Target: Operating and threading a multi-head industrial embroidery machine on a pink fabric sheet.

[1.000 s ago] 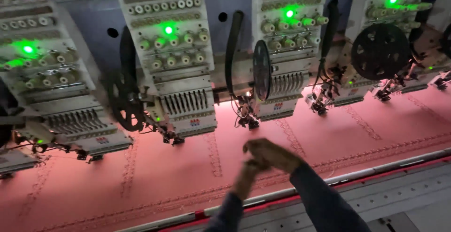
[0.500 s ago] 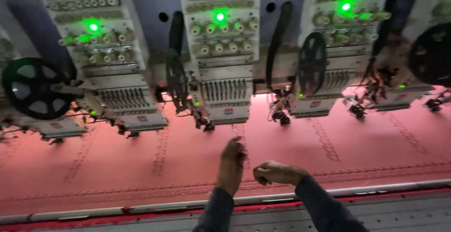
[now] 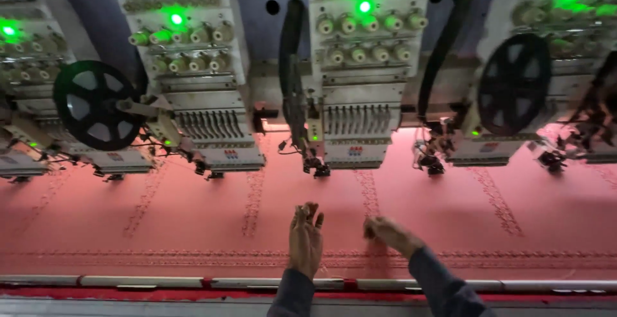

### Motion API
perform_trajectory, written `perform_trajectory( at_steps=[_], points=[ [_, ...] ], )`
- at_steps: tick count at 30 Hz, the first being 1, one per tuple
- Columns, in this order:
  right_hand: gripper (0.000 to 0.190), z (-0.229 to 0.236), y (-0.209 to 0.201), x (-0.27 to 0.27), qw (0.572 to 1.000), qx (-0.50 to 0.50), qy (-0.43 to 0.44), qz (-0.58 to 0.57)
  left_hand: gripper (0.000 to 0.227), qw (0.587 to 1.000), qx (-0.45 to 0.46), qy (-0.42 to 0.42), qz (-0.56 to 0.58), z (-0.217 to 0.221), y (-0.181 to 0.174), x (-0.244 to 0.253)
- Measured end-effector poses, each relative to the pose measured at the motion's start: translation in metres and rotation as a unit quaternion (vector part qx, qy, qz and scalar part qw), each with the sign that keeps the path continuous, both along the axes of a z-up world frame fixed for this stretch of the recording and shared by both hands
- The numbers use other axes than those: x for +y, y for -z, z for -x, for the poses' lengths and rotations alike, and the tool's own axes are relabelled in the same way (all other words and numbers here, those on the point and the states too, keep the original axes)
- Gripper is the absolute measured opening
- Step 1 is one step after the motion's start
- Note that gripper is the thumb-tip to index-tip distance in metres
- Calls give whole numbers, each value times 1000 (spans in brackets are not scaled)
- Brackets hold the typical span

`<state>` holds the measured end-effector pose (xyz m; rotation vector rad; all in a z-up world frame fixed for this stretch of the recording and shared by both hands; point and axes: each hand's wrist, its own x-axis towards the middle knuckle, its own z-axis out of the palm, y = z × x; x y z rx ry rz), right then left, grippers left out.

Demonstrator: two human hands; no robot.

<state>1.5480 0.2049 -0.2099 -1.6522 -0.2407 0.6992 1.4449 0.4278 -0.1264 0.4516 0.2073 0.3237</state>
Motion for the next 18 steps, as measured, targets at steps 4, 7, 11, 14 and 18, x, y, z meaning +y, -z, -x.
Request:
perform_trajectory(
  at_steps=[4,7,11,14,18],
  points=[
    [26,29,-88,63,991,51,123,15,36,999,3,32,21,-5,7,31],
    [26,19,-105,106,962,106,250,-2,33,951,227,53,-203,-14,15,40],
    [9,-37,-7,150,911,97,382,-124,44,812,267,42,-518,-34,80,60],
    [18,-72,35,170,838,128,483,-220,21,707,178,36,-683,-38,96,72],
    [24,-93,19,194,812,96,538,-206,37,738,231,96,-627,-48,73,87]
  ],
)
